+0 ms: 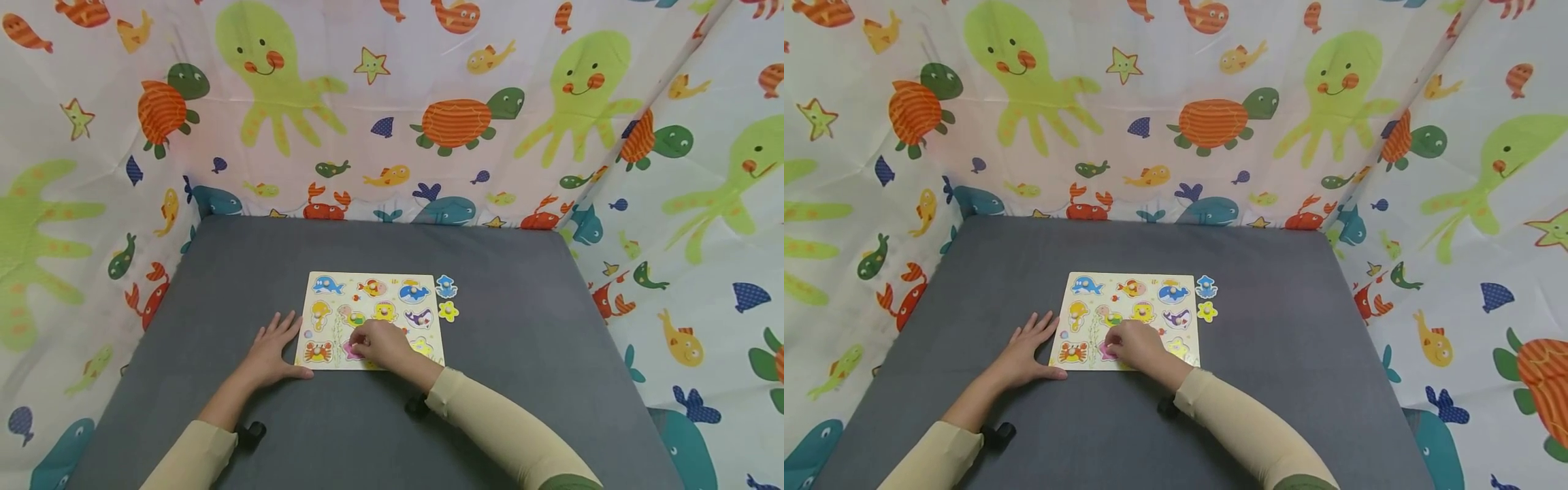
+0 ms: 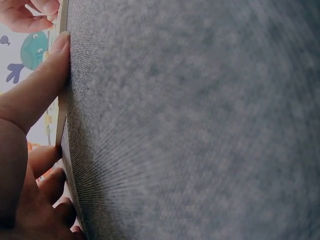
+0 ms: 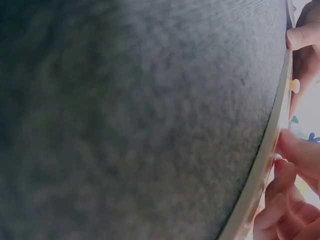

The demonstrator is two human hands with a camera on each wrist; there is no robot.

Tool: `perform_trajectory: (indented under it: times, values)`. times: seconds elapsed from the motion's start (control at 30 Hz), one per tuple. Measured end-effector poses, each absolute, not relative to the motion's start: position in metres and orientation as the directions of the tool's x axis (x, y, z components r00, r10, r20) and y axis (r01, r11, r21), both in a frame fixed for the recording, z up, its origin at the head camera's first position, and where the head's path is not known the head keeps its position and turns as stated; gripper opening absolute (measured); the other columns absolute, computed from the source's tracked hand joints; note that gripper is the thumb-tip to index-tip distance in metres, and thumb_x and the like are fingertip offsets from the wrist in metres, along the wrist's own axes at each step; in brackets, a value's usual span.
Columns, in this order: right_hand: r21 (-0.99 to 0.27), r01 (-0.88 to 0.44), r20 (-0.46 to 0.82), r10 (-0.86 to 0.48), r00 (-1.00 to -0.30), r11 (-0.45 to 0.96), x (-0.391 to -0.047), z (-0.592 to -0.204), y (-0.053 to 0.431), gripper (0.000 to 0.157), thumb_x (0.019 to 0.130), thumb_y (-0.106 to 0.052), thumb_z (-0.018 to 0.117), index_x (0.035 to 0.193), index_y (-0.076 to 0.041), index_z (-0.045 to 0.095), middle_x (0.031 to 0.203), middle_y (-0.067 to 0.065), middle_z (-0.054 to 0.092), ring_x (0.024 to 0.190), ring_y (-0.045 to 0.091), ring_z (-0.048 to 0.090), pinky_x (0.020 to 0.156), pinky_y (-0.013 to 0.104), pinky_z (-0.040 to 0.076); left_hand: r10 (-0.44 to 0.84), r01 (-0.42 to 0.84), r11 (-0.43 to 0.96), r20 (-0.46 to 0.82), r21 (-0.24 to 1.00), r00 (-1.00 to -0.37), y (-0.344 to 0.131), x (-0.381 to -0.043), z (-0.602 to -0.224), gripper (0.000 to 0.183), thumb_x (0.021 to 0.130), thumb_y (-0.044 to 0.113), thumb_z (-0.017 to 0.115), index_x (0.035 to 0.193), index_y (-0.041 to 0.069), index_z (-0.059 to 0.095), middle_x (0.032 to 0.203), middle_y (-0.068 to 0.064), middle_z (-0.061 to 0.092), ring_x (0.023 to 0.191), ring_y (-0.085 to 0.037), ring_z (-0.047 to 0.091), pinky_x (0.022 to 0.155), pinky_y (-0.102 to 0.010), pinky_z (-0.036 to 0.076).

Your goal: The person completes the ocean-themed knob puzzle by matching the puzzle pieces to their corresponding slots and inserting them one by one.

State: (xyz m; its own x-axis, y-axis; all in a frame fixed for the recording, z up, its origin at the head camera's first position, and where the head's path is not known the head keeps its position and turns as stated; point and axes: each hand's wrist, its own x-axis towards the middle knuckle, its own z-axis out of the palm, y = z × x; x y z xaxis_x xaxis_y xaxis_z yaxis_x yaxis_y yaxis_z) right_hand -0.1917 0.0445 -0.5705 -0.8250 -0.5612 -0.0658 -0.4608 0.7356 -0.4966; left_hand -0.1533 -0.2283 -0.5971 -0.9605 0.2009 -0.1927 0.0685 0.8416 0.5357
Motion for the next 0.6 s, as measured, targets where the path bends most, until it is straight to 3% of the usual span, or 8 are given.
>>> perform_trajectory:
  times: [0.23,0.6]
  values:
    - [-0.524,-0.468,-0.007,-0.553,-0.833,0.711,-0.201,-0.559,0.064,0.024,0.091,-0.026,0.077,0.115,-0.019,0.078,0.099,-0.005,0.074,0.076,0.006,0.06,0.064,0.022,0.048,0.201,0.069,0.844,-0.195,0.531,-0.96,-0.228,-0.154,-0.595,0.129,0.06,0.062,0.09,0.16,0.008,0.027,0.168,-0.019,0.017,0.155,-0.045,0.003,0.121,-0.067,0.003]
    - [-0.579,-0.262,0.144,-0.22,-0.965,0.772,-0.25,-0.539,0.145,0.019,0.092,-0.022,0.076,0.11,-0.016,0.079,0.105,0.0,0.075,0.077,0.016,0.066,0.059,0.031,0.053,0.193,0.06,0.847,-0.2,0.528,-0.96,-0.228,-0.154,-0.598,0.13,0.06,0.064,0.089,0.16,0.009,0.027,0.168,-0.019,0.017,0.155,-0.044,0.003,0.121,-0.067,0.003]
